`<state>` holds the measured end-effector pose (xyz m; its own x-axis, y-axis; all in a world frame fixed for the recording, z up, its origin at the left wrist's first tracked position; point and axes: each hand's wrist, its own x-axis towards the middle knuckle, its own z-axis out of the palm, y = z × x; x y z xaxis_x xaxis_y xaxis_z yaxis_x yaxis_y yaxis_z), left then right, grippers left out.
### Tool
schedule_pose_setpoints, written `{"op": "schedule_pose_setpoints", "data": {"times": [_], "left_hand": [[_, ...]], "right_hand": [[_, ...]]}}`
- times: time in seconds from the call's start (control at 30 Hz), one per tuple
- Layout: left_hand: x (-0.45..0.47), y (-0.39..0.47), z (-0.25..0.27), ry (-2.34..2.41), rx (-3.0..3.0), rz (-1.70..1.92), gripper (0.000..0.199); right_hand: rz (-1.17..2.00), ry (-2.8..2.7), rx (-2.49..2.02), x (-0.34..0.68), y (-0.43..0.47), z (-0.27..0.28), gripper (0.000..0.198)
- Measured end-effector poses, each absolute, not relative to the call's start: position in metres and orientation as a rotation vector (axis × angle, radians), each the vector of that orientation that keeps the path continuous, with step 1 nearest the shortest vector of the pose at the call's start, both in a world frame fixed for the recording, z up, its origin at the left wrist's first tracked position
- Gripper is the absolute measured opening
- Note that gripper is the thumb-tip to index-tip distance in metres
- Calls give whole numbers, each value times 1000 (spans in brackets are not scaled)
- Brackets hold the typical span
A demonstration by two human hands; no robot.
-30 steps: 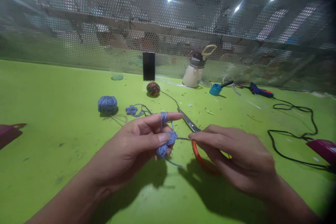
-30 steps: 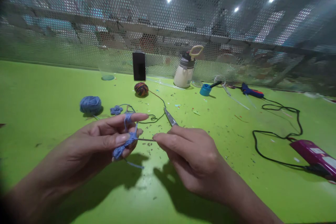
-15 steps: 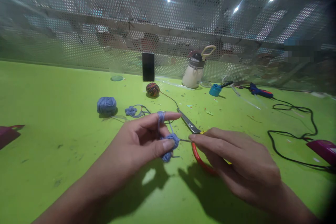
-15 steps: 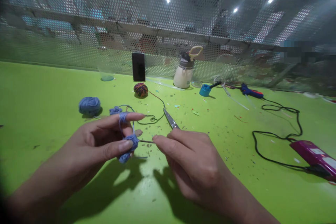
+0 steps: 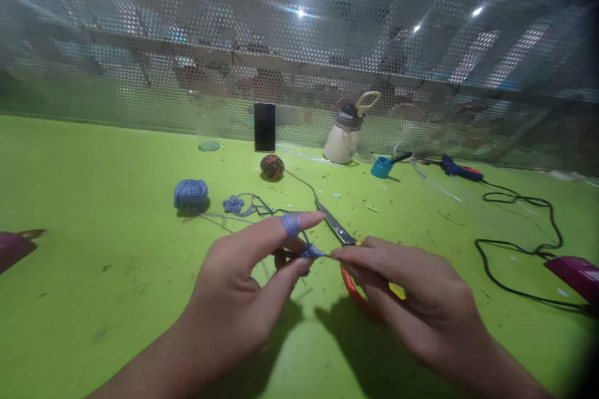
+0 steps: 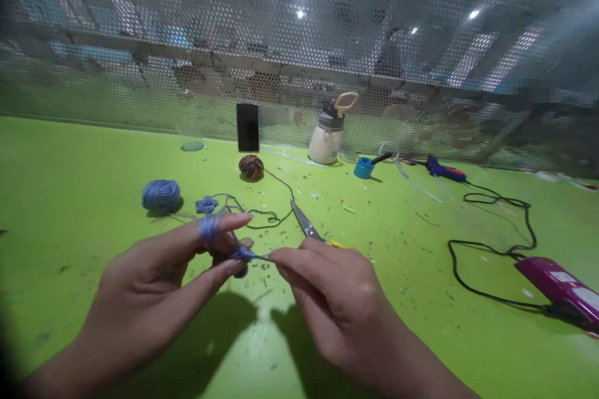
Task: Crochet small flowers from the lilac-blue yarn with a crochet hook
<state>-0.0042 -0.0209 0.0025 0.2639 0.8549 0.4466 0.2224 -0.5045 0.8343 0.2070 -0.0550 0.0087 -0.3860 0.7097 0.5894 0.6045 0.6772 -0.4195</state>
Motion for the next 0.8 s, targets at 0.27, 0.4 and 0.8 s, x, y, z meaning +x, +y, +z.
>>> {"op": "schedule_pose_setpoints", "data": {"times": [0.27,0.4,0.8], "left_hand": [[-2,-22,-4,959,2076,1337,46],[-1,-21,-3,992,2026,1296,48],[7,-22,5,989,1739,1261,49]], "right_hand": [[541,-1899,-1156,199,-53,9,17],[649,-1856,-1193,199,-54,8,19],[845,-1760,-1170,197,-52,6,21]]}}
